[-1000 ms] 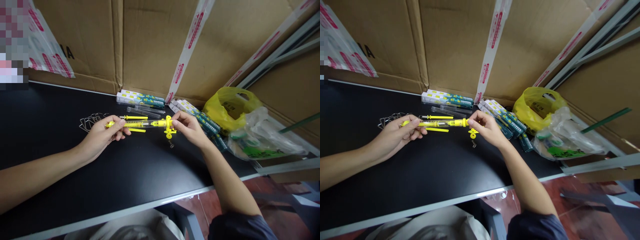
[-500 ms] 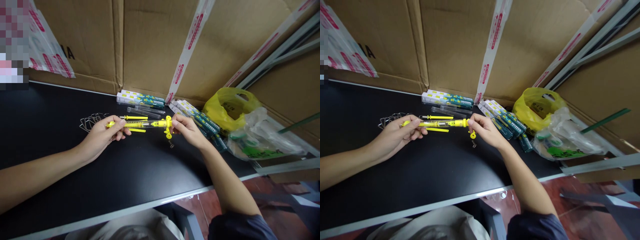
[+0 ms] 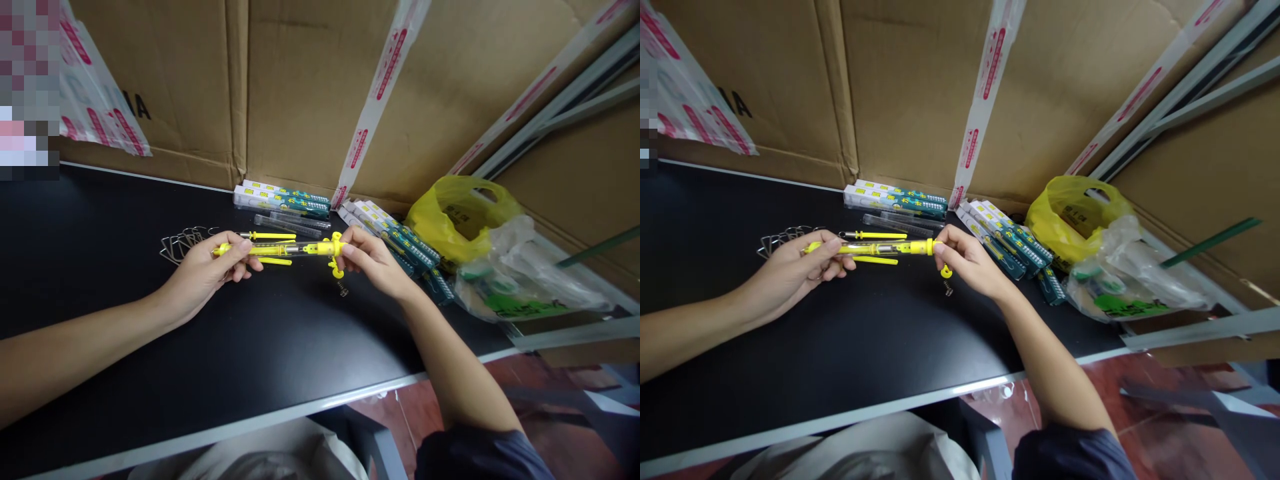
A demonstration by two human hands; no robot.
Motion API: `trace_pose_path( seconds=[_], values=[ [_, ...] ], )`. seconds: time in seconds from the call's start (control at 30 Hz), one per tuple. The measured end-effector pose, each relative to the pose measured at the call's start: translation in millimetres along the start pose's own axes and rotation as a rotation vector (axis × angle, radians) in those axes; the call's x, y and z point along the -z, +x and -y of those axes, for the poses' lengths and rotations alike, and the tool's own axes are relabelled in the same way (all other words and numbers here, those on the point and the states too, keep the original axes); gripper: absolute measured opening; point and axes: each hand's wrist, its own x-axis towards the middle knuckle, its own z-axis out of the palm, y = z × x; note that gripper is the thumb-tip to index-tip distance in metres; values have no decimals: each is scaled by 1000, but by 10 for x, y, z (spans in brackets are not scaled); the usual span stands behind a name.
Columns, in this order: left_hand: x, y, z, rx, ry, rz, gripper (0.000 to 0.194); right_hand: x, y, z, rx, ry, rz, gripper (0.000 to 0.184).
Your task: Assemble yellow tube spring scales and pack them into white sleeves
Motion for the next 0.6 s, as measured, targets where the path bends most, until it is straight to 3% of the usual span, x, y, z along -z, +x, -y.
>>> trace_pose_path(
  seconds=[0.23,0.6],
  values=[
    [-6,-6,-7,-5,4,5,28,-4,3,-6,0,-151,-33,48],
    [-1,-5,-5,-8,7,-3,29,-17,8,4,16,29,-25,28]
  ],
)
